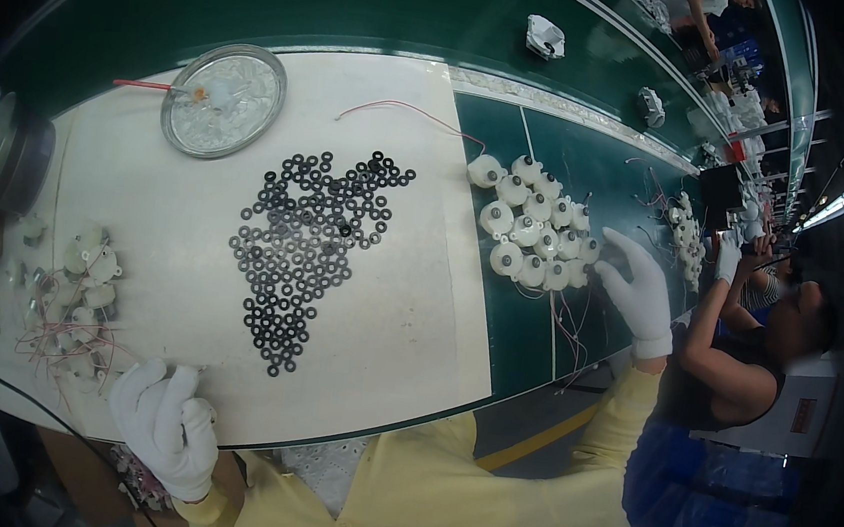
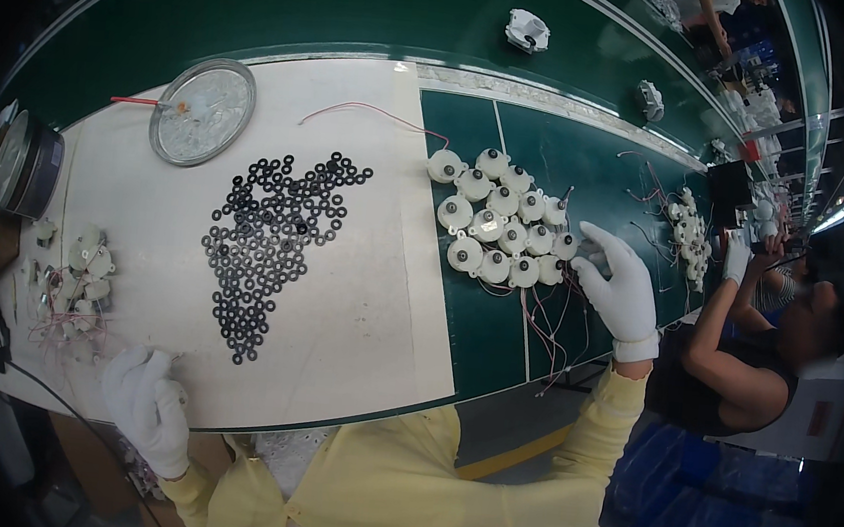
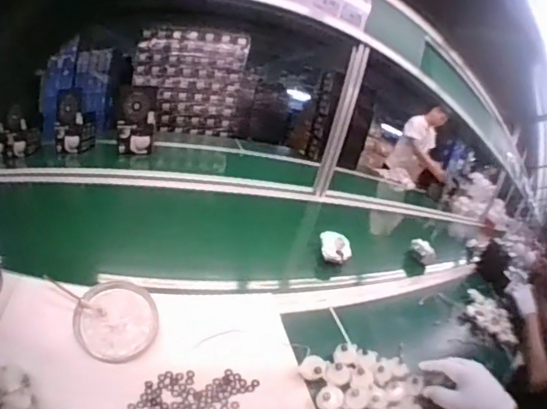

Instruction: The person assembles small white plastic components by inserting black circular washers into their centers. They pick up a component, place a washer into the hole, and then set the finished unit aside on the table. The process is repeated continuously with components and washers arranged in piles on the work surface.

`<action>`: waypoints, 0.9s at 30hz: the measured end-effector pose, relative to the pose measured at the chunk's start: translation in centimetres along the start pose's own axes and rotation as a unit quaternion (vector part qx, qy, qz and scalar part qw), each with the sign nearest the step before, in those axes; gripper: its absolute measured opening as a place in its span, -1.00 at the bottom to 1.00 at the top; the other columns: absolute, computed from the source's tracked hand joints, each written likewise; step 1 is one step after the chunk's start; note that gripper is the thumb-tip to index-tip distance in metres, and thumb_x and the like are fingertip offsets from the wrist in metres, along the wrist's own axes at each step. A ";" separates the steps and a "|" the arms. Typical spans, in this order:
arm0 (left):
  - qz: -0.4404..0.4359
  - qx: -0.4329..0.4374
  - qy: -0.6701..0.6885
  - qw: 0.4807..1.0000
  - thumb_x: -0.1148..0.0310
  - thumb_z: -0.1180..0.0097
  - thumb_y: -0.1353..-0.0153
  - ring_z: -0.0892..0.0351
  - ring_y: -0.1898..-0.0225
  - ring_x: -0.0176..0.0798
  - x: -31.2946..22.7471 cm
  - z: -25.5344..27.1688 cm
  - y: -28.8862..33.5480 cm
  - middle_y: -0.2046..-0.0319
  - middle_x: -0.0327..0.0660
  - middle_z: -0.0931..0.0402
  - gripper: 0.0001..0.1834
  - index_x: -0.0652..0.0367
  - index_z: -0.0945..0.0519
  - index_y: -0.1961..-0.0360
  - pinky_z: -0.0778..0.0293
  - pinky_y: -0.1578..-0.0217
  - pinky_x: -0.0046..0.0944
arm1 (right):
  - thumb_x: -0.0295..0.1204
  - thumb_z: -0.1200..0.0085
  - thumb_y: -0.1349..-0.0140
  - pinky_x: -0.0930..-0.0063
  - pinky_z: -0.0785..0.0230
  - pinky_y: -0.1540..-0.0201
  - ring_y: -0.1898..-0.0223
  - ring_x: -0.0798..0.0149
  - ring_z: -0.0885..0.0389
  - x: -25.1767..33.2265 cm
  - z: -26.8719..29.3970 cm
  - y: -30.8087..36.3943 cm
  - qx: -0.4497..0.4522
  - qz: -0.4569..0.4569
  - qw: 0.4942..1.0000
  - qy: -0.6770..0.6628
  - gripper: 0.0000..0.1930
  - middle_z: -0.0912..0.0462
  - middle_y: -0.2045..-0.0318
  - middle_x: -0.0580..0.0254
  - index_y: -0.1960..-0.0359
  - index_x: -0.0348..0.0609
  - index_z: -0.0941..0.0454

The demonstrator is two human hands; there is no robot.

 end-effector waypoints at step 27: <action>-0.042 -0.164 0.283 0.944 -0.12 0.03 -0.42 -0.65 0.25 -0.15 -7.1 2.4 -3.4 0.25 -0.17 -0.63 -0.47 0.18 -0.62 0.08 -0.49 0.37 -0.13 | -0.16 -0.32 -0.25 0.41 -0.08 0.45 0.54 0.42 -0.34 30.8 -10.3 10.2 -0.182 0.484 0.810 -0.277 -0.80 -0.54 0.43 0.49 0.17 0.19 -0.62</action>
Point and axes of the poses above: each hand's wrist, its own y-axis away from the middle knuckle, its own z-axis out of the back of the hand, x = y × z, the point moved 6 cm from there along -y, towards the middle knuckle
